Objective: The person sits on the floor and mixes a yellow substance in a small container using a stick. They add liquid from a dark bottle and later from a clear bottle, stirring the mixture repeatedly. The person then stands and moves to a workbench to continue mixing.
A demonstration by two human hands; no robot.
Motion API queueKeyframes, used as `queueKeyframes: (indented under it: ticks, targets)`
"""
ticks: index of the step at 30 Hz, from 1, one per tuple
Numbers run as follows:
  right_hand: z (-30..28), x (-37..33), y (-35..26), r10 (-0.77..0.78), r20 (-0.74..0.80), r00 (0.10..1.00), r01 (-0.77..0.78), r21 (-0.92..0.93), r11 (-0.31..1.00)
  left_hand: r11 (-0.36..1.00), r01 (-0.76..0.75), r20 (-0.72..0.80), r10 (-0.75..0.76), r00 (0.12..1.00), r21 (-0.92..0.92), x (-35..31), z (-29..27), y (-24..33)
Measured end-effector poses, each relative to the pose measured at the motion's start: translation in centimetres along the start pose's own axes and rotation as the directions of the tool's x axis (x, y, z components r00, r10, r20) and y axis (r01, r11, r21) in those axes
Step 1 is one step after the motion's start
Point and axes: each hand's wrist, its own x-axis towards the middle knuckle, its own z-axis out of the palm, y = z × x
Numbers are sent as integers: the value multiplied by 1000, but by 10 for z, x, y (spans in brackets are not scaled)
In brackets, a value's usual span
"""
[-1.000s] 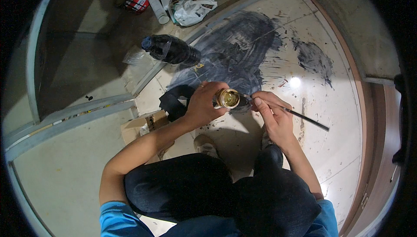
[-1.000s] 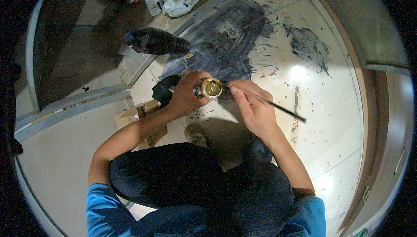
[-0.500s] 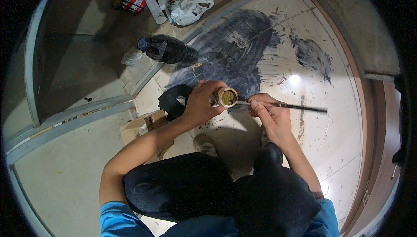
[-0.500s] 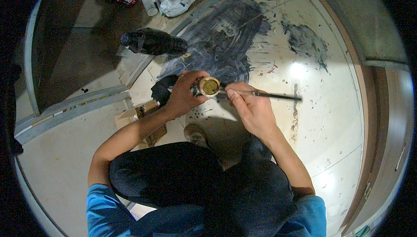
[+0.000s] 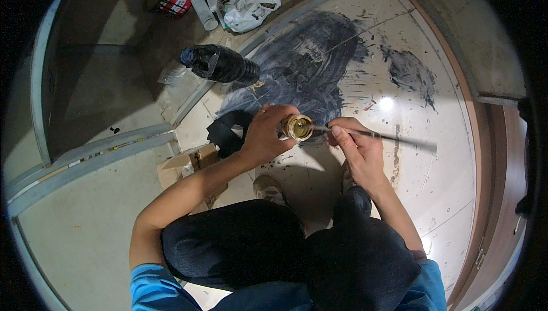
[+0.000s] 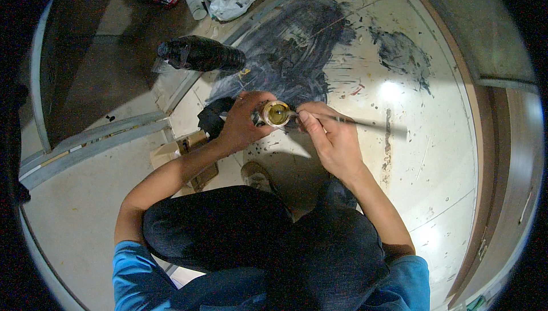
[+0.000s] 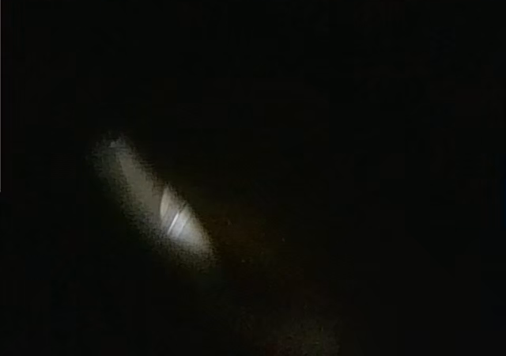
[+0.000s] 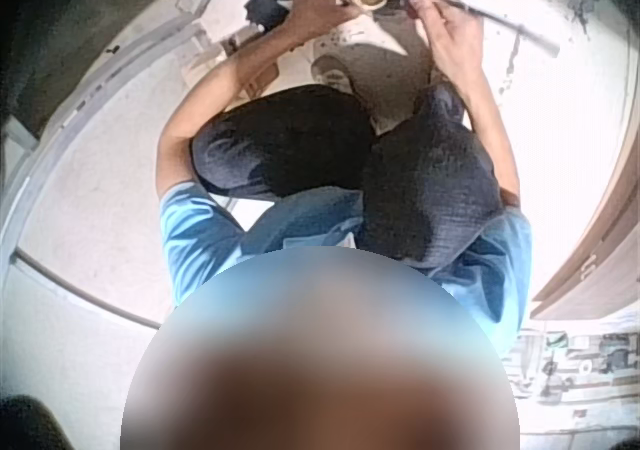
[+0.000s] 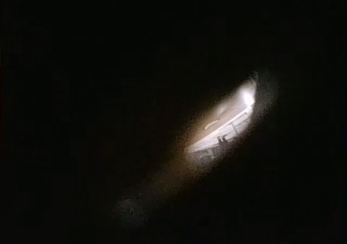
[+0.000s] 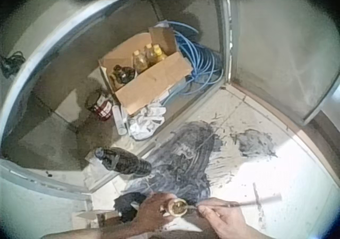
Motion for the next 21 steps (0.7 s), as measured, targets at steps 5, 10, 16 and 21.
queueKeyframes:
  ticks: [5, 10, 16, 21]
  targets:
    - [1, -1, 2, 69, 1, 998, -69, 84, 994, 1000, 1, 13, -1, 1000, 5, 1, -1, -1]
    - [3, -2, 3, 43, -4, 999, -42, 18, 999, 1000, 26, 28, -26, 999, -6, 1, -1, -1]
    - [2, -2, 0, -30, -2, 1000, 30, -11, 999, 997, 70, 11, -70, 997, -31, 3, 1, 2]
    - [1, -2, 0, -144, -2, 990, 141, -173, 975, 994, 78, 8, -77, 997, -71, 2, 2, -1]
